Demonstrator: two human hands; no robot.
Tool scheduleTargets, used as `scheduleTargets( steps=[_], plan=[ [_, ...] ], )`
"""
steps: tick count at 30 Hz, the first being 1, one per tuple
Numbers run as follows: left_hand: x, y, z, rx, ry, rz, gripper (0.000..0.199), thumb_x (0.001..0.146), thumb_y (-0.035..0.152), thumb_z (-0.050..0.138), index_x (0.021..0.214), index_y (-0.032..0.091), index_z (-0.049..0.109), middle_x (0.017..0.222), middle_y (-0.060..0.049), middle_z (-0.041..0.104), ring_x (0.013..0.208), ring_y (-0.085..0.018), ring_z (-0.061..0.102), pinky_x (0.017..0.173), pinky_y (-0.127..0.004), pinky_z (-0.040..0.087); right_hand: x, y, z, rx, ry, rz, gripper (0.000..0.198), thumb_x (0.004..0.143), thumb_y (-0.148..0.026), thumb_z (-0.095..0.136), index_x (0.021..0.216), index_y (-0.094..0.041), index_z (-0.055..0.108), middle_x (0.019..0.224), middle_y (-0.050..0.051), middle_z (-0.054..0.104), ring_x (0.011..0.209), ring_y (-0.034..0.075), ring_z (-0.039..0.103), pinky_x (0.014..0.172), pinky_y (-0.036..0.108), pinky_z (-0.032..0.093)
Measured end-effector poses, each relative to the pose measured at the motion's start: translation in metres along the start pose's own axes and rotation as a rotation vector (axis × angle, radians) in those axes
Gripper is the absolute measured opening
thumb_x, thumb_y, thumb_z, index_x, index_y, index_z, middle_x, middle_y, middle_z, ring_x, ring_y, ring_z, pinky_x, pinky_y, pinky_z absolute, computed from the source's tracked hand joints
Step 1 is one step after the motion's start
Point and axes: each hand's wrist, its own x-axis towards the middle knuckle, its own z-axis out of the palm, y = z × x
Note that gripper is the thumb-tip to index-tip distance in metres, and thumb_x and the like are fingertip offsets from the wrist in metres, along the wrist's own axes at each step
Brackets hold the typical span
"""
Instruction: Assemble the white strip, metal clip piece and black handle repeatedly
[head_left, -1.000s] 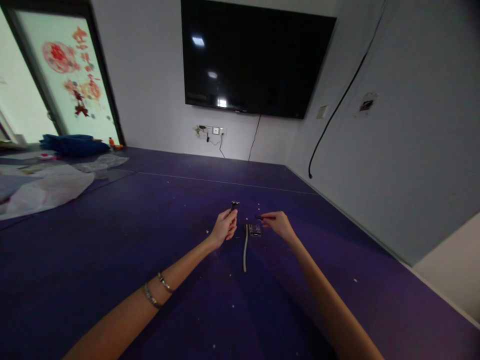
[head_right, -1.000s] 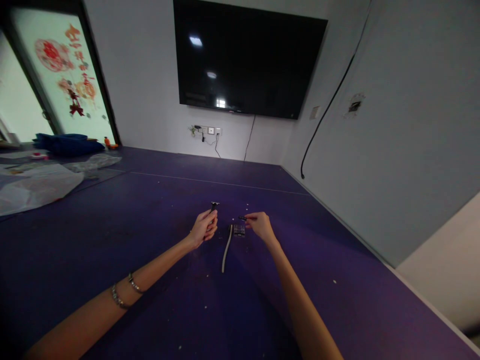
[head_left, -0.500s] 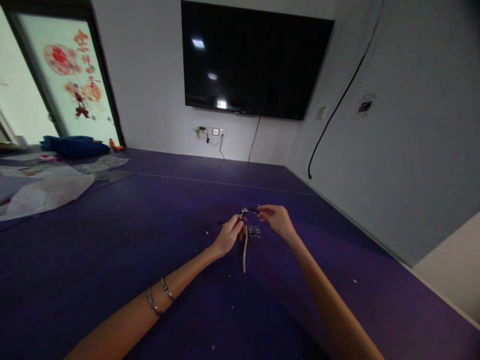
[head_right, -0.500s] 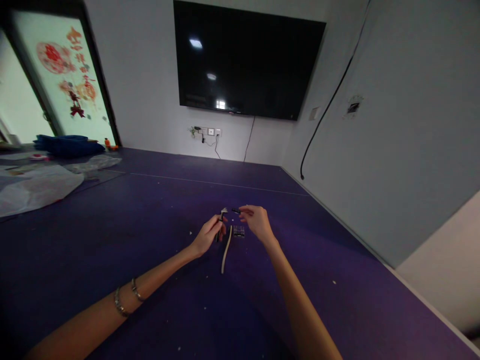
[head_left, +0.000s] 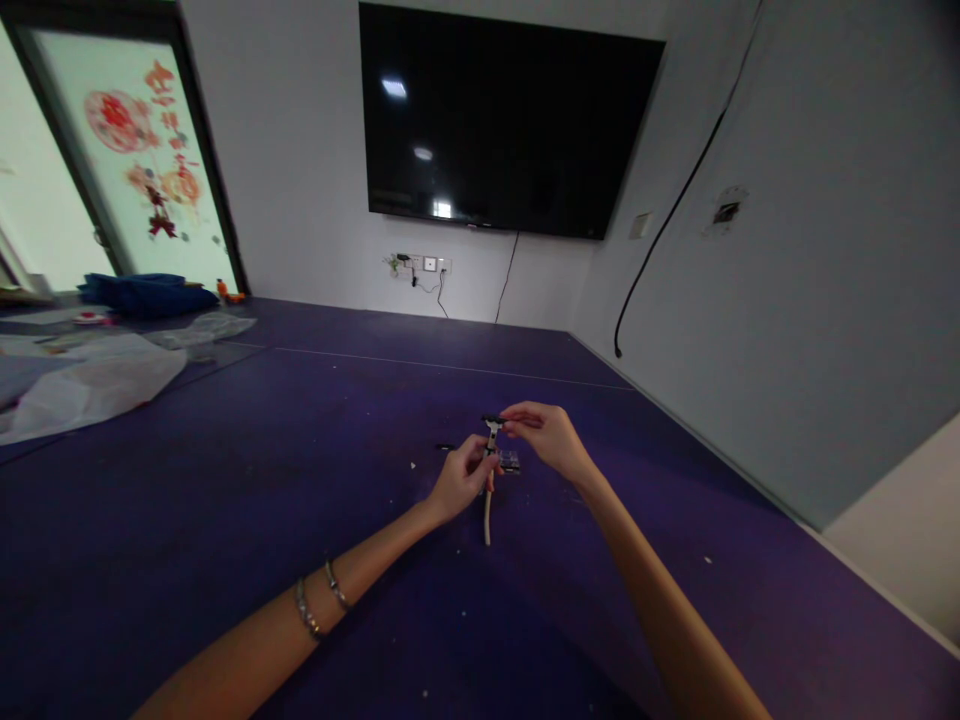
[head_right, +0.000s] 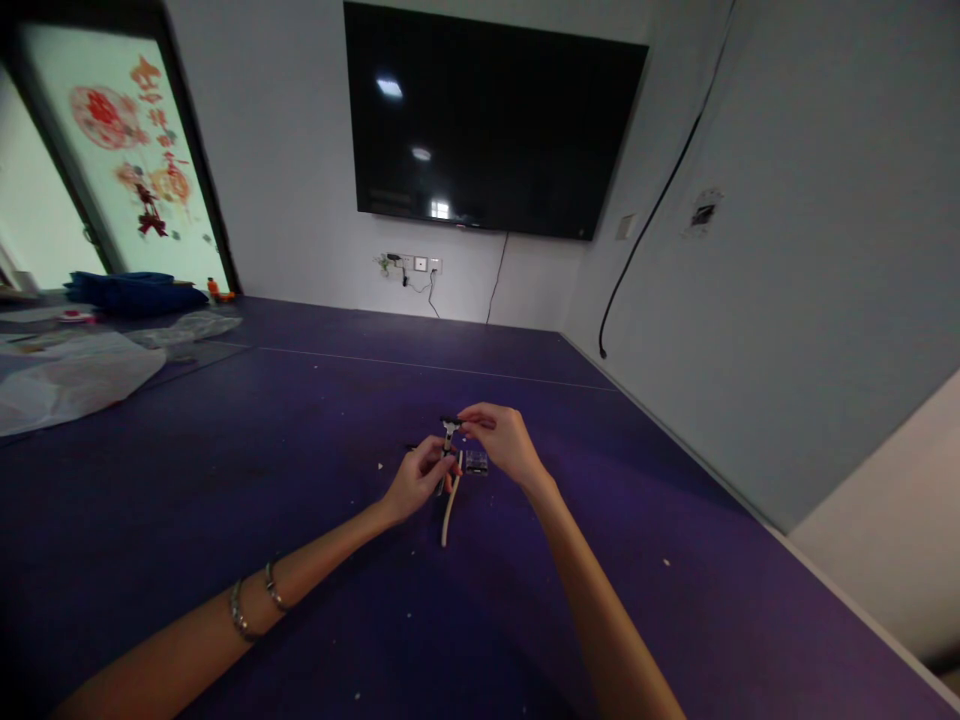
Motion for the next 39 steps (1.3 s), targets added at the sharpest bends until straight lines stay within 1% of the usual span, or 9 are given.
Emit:
scheduleTargets(
  steps=[9,16,22,25,28,31,34,36,39],
  plan=[
    [0.000,0.001,0.000,0.016,0.004,0.006,0.021,0.082,0.036,0.050,0.089,0.016,0.048,0.068,0.000,0.061,0.049,-0.009,0.055,0.049,-0.020,0.042,-0.001,-0.005,0.001,-0.015,-0.013,-0.041,0.010,0.070,-0.019,0.058,0.078,-0.016,0.063,0.074,0.003,0.066,0.072,0.015,0.064,0.071,0.028,0.050],
    [0.000,0.004,0.001,0.007,0.016,-0.008,0.022,0.081,0.037,0.052,0.088,0.016,0.047,0.065,0.001,0.060,0.049,-0.009,0.056,0.050,-0.021,0.044,-0.003,-0.006,0.003,0.071,0.004,-0.085,0.006,0.069,-0.014,0.058,0.073,-0.017,0.053,0.074,0.001,0.064,0.073,0.014,0.063,0.073,0.029,0.050],
    [0.000,0.006,0.002,0.009,0.026,-0.007,0.022,0.080,0.037,0.052,0.087,0.016,0.048,0.059,0.003,0.057,0.046,-0.009,0.055,0.049,-0.022,0.044,-0.004,-0.009,0.002,0.051,-0.023,-0.128,0.008,0.072,-0.014,0.054,0.070,-0.018,0.048,0.078,0.002,0.064,0.075,0.013,0.062,0.073,0.029,0.049],
    [0.001,0.006,0.003,-0.004,0.028,-0.009,0.022,0.080,0.037,0.053,0.087,0.017,0.047,0.057,0.003,0.056,0.046,-0.010,0.055,0.048,-0.022,0.044,-0.005,-0.011,0.001,0.036,-0.025,-0.135,0.008,0.073,-0.015,0.053,0.069,-0.018,0.048,0.079,0.002,0.064,0.076,0.013,0.062,0.074,0.029,0.048],
    [0.003,0.007,0.003,-0.034,0.029,-0.035,0.023,0.080,0.037,0.053,0.089,0.017,0.046,0.059,0.003,0.058,0.047,-0.011,0.057,0.048,-0.023,0.045,-0.005,-0.011,0.001,0.047,-0.027,-0.136,0.004,0.074,-0.018,0.054,0.077,-0.018,0.053,0.083,0.003,0.064,0.079,0.014,0.062,0.076,0.030,0.048],
    [0.009,0.009,-0.001,-0.045,0.058,-0.056,0.023,0.080,0.036,0.054,0.091,0.017,0.048,0.067,-0.001,0.063,0.057,-0.014,0.063,0.056,-0.026,0.048,-0.003,-0.007,0.000,-0.007,0.031,-0.100,0.020,0.075,-0.024,0.056,0.093,-0.018,0.056,0.095,0.006,0.064,0.081,0.014,0.062,0.075,0.029,0.049],
    [0.017,0.011,-0.006,-0.055,0.149,-0.034,0.022,0.078,0.034,0.057,0.089,0.016,0.051,0.079,-0.006,0.067,0.074,-0.018,0.066,0.072,-0.032,0.049,-0.002,-0.002,-0.002,-0.154,0.102,-0.039,0.022,0.077,-0.031,0.054,0.094,-0.017,0.059,0.094,0.007,0.064,0.074,0.014,0.062,0.068,0.027,0.049],
    [0.023,0.013,-0.010,-0.075,0.227,-0.031,0.020,0.077,0.031,0.059,0.087,0.015,0.051,0.083,-0.007,0.068,0.077,-0.019,0.066,0.077,-0.034,0.049,-0.004,-0.001,-0.002,-0.268,0.035,-0.014,0.021,0.079,-0.033,0.051,0.086,-0.016,0.062,0.084,0.005,0.066,0.071,0.014,0.061,0.064,0.025,0.047],
    [0.029,0.016,-0.016,-0.095,0.333,-0.077,0.018,0.075,0.027,0.061,0.083,0.015,0.050,0.080,-0.007,0.068,0.073,-0.018,0.067,0.074,-0.033,0.049,-0.009,-0.004,0.005,-0.430,-0.168,-0.001,0.024,0.078,-0.038,0.054,0.079,-0.017,0.066,0.073,0.004,0.066,0.067,0.014,0.060,0.061,0.024,0.044]
  ],
)
